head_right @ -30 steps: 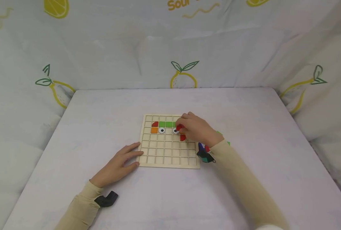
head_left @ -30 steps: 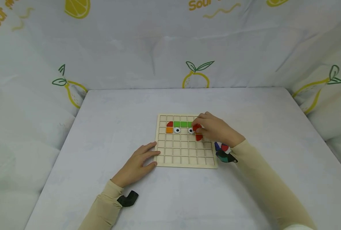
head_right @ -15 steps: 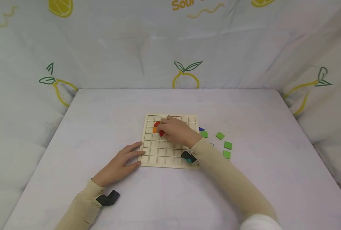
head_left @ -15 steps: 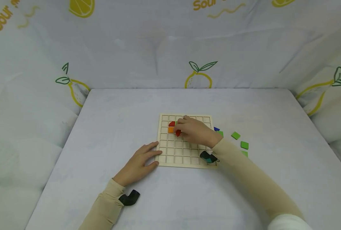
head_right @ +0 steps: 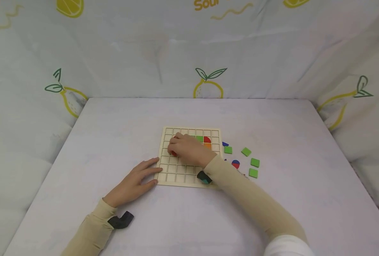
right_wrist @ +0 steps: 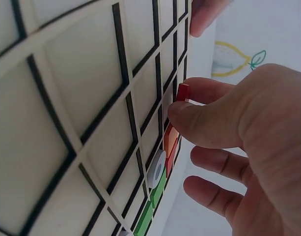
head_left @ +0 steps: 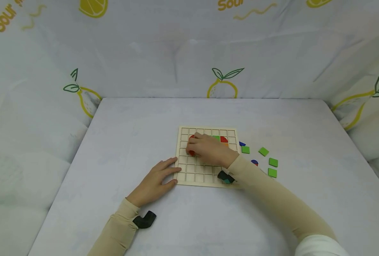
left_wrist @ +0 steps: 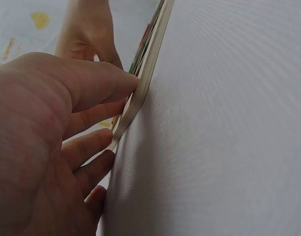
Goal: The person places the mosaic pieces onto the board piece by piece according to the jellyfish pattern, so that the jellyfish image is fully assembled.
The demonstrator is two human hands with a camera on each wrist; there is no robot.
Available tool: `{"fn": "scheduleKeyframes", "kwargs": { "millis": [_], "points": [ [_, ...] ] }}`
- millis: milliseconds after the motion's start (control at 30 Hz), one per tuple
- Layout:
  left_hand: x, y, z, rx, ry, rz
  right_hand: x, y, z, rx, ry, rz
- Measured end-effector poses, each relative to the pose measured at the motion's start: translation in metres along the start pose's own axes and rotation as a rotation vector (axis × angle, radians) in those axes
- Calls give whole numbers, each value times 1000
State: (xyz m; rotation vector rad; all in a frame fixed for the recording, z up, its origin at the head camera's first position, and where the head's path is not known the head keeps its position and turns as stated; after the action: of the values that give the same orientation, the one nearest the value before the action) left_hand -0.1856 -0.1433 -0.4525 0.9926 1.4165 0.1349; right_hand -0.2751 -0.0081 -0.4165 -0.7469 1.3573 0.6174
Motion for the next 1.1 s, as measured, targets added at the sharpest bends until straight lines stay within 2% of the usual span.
{"fn": "scheduleKeyframes", "kwargs": {
  "millis": [167,300,567,767,1100],
  "points": [
    [-1,1,0,2,-1,3,0,-3,0,-5,8,29],
    [0,1,0,-2,0,-4,0,-1,1,10,23,8],
    [1,-1,0,-13,-6,-5,0,10,4,99,27,-121],
    [0,-2,0,-39,-12,0,0,10,4,86,30,-152],
    [1,-1,-1,-27,-10,2,2,9,2,70,18,-130]
  ]
}}
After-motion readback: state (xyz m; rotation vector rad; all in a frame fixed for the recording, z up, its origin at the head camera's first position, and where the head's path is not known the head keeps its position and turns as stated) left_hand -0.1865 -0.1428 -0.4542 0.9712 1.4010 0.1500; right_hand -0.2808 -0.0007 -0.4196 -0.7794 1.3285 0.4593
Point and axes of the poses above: each hand's wrist, its own z-axis away from the middle knuckle, its own x-axis out of the palm, y = z × x, the point moved 8 cm from there along -z, towards the middle knuckle, and after that the axes turned 4 degrees about x, right-handed, at the moved point
